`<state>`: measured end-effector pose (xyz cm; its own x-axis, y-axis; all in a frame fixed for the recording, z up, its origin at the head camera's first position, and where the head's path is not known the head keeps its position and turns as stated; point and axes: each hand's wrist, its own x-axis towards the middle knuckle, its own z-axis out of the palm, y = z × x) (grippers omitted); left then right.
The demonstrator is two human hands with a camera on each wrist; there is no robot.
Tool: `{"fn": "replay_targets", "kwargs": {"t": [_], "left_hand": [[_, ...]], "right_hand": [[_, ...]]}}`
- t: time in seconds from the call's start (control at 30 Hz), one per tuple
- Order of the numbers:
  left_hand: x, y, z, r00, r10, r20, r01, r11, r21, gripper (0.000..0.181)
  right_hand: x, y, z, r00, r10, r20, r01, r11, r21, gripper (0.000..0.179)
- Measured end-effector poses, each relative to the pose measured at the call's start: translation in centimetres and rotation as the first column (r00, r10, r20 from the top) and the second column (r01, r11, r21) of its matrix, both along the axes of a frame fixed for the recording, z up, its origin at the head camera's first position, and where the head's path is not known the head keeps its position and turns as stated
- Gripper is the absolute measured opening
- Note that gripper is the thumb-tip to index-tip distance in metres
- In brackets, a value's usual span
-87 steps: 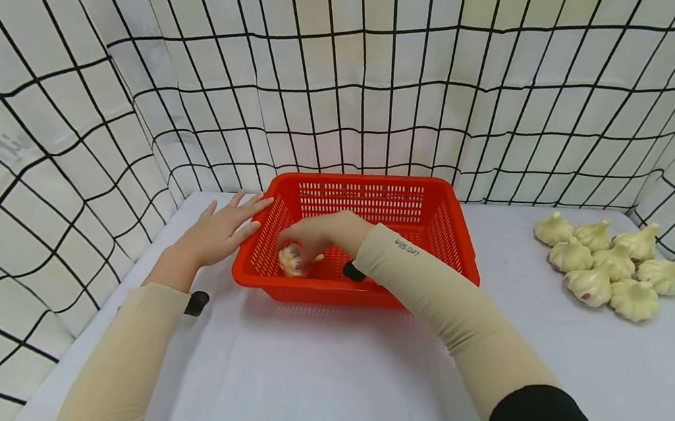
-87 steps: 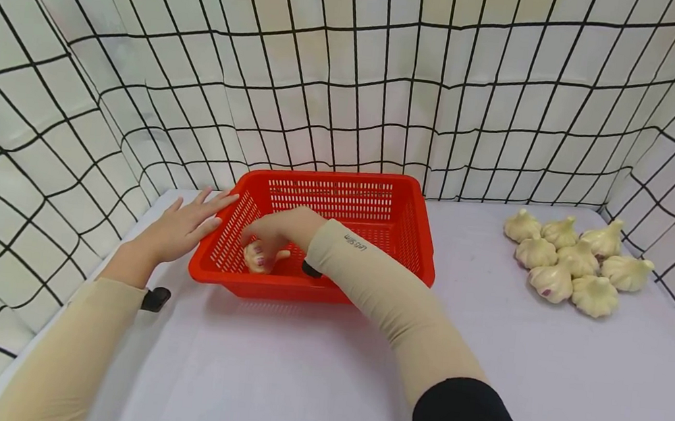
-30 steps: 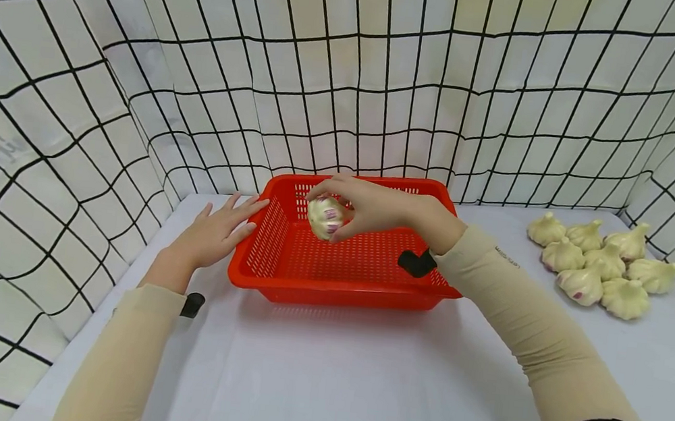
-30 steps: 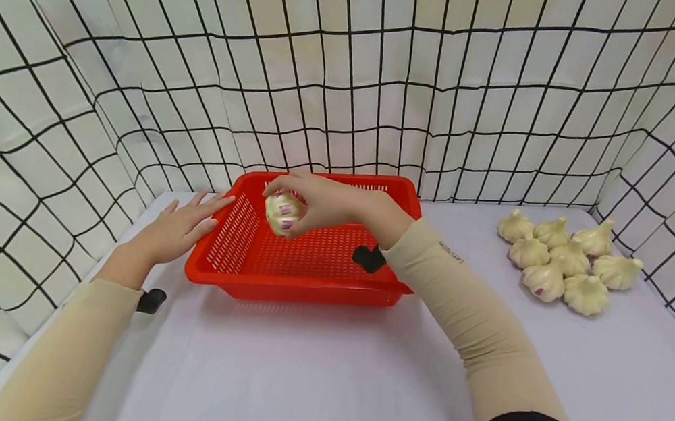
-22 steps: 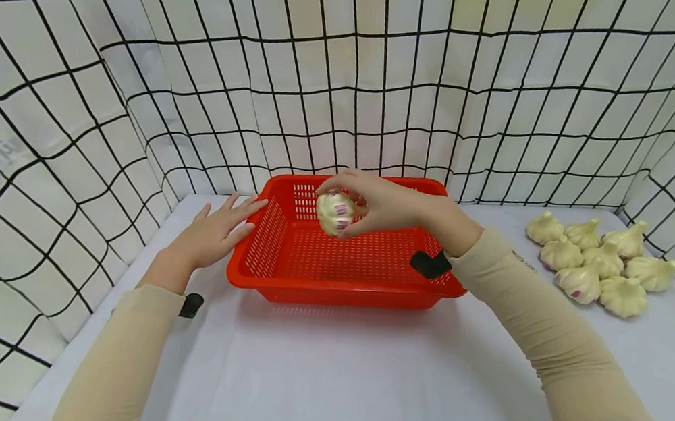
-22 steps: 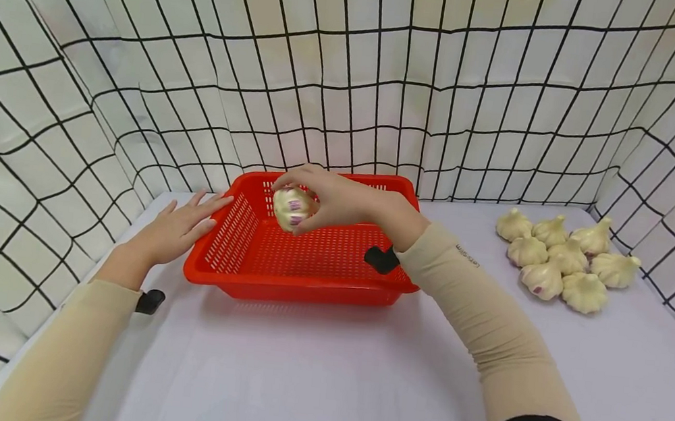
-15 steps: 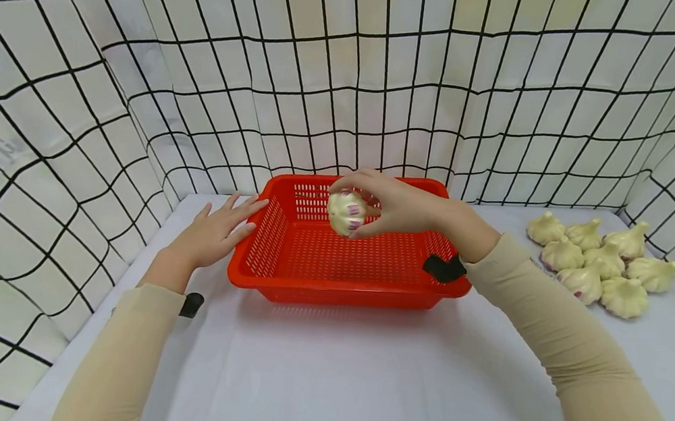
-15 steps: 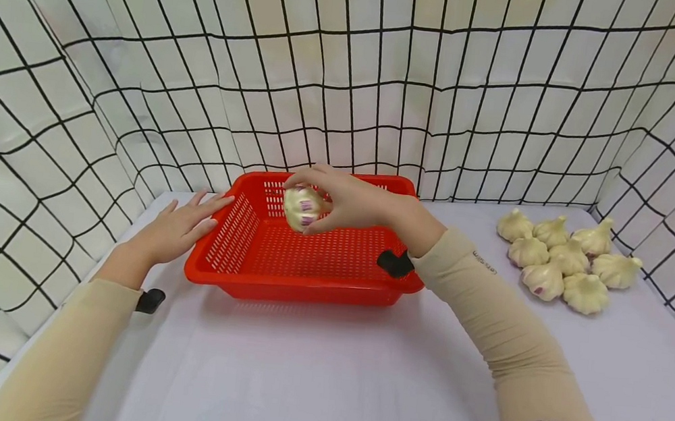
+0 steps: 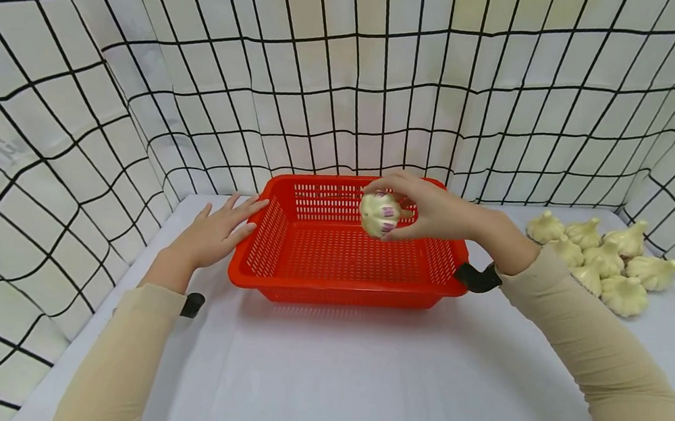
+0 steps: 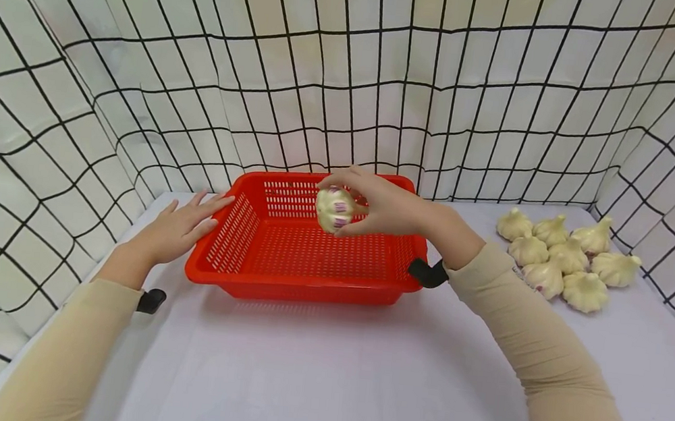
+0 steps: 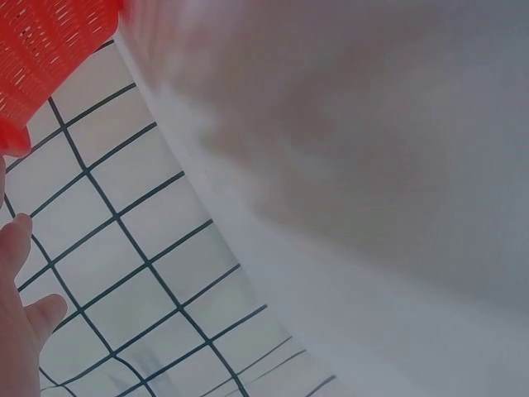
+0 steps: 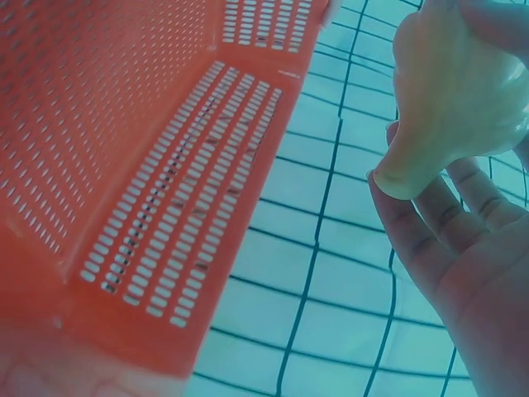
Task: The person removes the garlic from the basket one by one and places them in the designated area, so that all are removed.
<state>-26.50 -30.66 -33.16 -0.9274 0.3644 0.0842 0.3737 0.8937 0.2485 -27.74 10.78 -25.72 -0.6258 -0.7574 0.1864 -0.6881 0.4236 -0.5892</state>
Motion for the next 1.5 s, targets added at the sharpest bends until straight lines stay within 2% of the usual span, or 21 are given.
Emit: {"fn": "replay_targets", "kwargs": {"t": [0.43, 0.73, 1.0, 1.23, 1.5], "left_hand": [[0.1, 0.1, 0.1, 1.000, 0.015, 0.021, -0.014, 1.000, -0.012, 0.065], [-0.1, 0.1, 0.2, 1.000, -0.008, 0.005, 0.008, 1.000, 0.001, 0.064], [0.0, -0.1, 0.0, 1.000, -0.001, 0.013, 0.001, 1.000, -0.010, 0.065], [0.1, 0.0, 0.0, 1.000, 0.007, 0.004, -0.007, 1.000, -0.005, 0.065], [0.1, 0.0, 0.1, 1.000, 0.009, 0.013, -0.009, 1.000, -0.024, 0.065]], "right_hand": [[0.6, 4.6, -0.6, 0.995, -0.097, 0.022, 0.098, 0.995, -0.024, 0.064], [1.5, 7.7, -1.4, 0.980, -0.194, 0.046, 0.197, 0.978, -0.064, 0.066], [2.1, 10.1, -1.5, 0.976, -0.218, 0.005, 0.218, 0.973, -0.076, 0.068], [2.5, 12.6, -1.9, 0.963, -0.267, -0.045, 0.264, 0.963, -0.061, 0.070], [3.1, 15.4, -2.2, 0.930, -0.367, -0.014, 0.367, 0.930, -0.007, 0.071]]}}
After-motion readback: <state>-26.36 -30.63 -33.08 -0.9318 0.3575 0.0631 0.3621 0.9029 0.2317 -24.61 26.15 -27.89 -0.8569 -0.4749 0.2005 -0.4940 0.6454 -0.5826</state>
